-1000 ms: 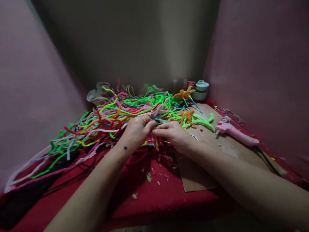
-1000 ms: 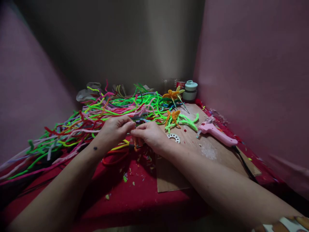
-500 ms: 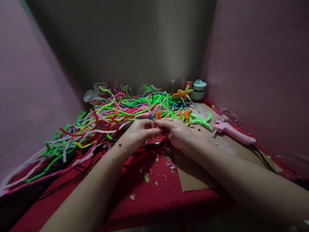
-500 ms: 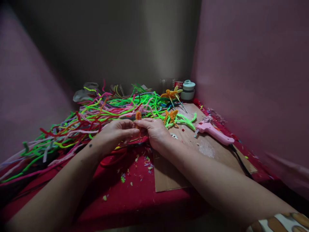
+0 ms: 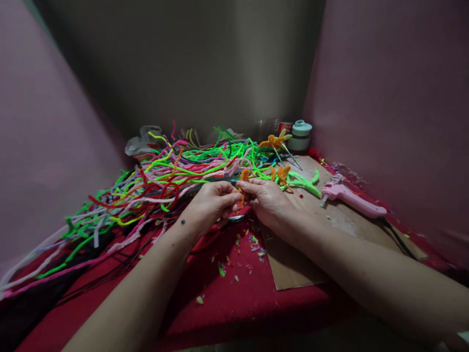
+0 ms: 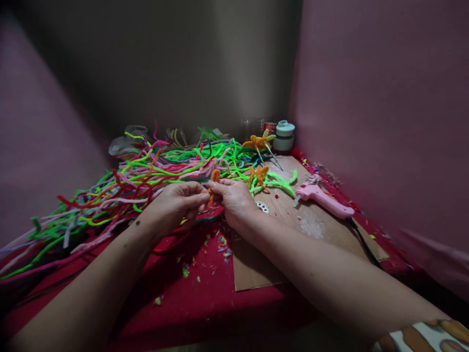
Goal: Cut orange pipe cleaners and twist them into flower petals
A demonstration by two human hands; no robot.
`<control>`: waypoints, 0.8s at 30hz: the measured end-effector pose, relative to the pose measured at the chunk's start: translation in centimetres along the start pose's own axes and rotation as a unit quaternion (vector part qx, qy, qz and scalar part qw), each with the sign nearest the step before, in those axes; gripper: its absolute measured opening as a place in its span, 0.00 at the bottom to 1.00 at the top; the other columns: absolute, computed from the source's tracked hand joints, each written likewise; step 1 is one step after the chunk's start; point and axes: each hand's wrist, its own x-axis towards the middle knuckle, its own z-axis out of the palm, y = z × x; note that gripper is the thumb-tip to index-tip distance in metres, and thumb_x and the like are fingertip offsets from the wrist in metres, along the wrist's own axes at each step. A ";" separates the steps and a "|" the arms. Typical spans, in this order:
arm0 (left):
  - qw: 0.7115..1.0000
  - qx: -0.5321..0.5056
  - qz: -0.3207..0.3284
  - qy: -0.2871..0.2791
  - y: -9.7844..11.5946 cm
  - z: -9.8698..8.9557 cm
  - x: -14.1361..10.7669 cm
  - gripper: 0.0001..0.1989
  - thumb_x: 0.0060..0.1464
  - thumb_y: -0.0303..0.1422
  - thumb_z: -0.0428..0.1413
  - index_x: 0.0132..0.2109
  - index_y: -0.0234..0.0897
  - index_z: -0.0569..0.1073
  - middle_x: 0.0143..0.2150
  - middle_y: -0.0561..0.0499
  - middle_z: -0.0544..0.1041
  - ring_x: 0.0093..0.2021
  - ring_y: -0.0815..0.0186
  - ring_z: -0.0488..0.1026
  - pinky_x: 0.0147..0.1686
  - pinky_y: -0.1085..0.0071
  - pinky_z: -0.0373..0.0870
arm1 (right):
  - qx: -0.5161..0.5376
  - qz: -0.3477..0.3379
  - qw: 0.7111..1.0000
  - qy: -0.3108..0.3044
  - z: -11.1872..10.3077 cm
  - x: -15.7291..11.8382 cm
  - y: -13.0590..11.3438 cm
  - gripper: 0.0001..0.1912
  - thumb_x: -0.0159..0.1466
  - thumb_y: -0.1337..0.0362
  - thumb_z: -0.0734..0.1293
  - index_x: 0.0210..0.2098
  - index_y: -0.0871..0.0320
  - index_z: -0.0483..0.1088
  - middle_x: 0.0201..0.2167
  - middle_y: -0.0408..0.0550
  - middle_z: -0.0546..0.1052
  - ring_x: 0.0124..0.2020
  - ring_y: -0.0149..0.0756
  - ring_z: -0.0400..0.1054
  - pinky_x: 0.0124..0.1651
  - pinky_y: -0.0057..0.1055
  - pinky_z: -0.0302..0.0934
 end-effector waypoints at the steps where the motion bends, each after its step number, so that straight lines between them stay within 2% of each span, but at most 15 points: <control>1: 1.000 0.001 0.009 0.005 0.2 -0.1 0.0 0.07 0.49 0.35 0.55 0.30 0.36 0.66 0.19 0.58 0.68 0.13 0.77 0.57 0.11 0.81 0.52 | 0.009 0.001 1.000 0.008 -0.1 0.1 -0.1 0.05 0.50 0.68 0.70 0.24 0.61 0.68 0.20 0.41 0.70 0.19 0.26 0.58 0.26 0.28 0.53; 3: 0.999 0.016 0.044 0.019 0.5 -0.4 0.0 0.08 0.49 0.34 0.55 0.36 0.37 0.67 0.22 0.58 0.69 0.16 0.75 0.61 0.13 0.80 0.56 | 0.035 0.009 0.999 0.028 -0.1 0.3 -0.4 0.04 0.51 0.70 0.69 0.23 0.61 0.68 0.21 0.42 0.70 0.21 0.26 0.59 0.27 0.28 0.54; 6: 0.989 0.053 0.140 0.017 0.3 -0.7 0.2 0.11 0.46 0.29 0.57 0.40 0.36 0.69 0.24 0.57 0.69 0.21 0.73 0.65 0.21 0.77 0.62 | 0.085 0.029 0.995 0.041 0.0 0.4 -0.9 0.04 0.52 0.73 0.66 0.23 0.62 0.68 0.23 0.44 0.70 0.24 0.27 0.60 0.30 0.29 0.55; 8: 0.976 0.084 0.202 0.006 -0.1 -0.7 0.4 0.09 0.47 0.28 0.57 0.38 0.36 0.71 0.26 0.56 0.70 0.25 0.72 0.66 0.27 0.76 0.65 | 0.105 0.043 0.993 0.039 0.1 0.4 -1.1 0.05 0.52 0.75 0.65 0.23 0.62 0.68 0.24 0.45 0.70 0.26 0.28 0.61 0.32 0.29 0.56; 11: 0.947 0.167 0.274 0.021 -0.8 -0.6 0.6 0.03 0.51 0.29 0.56 0.34 0.36 0.74 0.30 0.53 0.73 0.31 0.70 0.69 0.33 0.74 0.66 | 0.110 0.062 0.991 0.042 0.1 0.4 -1.2 0.06 0.53 0.75 0.64 0.22 0.62 0.68 0.23 0.44 0.69 0.25 0.27 0.60 0.31 0.27 0.55; 13: 0.927 0.210 0.310 0.034 -1.0 -0.6 0.6 0.04 0.53 0.30 0.55 0.34 0.37 0.75 0.33 0.50 0.74 0.35 0.67 0.70 0.37 0.72 0.67 | 0.106 0.064 0.991 0.040 0.2 0.3 -1.2 0.06 0.53 0.75 0.64 0.22 0.61 0.68 0.22 0.44 0.68 0.25 0.27 0.60 0.30 0.27 0.55; 16: 0.913 0.215 0.342 0.045 -1.0 -0.7 0.6 0.05 0.53 0.31 0.56 0.35 0.38 0.77 0.35 0.49 0.75 0.37 0.66 0.71 0.40 0.71 0.68 | 0.106 0.064 0.992 0.034 0.3 0.2 -1.4 0.06 0.53 0.75 0.64 0.22 0.60 0.67 0.21 0.43 0.68 0.24 0.28 0.60 0.29 0.28 0.55; 20: 0.902 0.198 0.371 0.095 -0.3 -1.0 0.4 0.03 0.49 0.29 0.59 0.33 0.38 0.79 0.34 0.51 0.75 0.38 0.67 0.71 0.40 0.73 0.68 | 0.101 0.066 0.992 0.031 0.5 0.0 -1.5 0.08 0.52 0.76 0.63 0.20 0.60 0.65 0.18 0.42 0.65 0.21 0.27 0.57 0.26 0.27 0.53; 24: 0.917 0.143 0.364 0.074 0.1 -1.3 0.2 0.03 0.50 0.29 0.59 0.32 0.36 0.78 0.38 0.49 0.77 0.42 0.65 0.73 0.44 0.71 0.69 | 0.038 0.024 0.999 -0.001 0.2 0.0 -1.3 0.05 0.48 0.74 0.65 0.18 0.61 0.66 0.18 0.43 0.67 0.21 0.26 0.58 0.25 0.26 0.53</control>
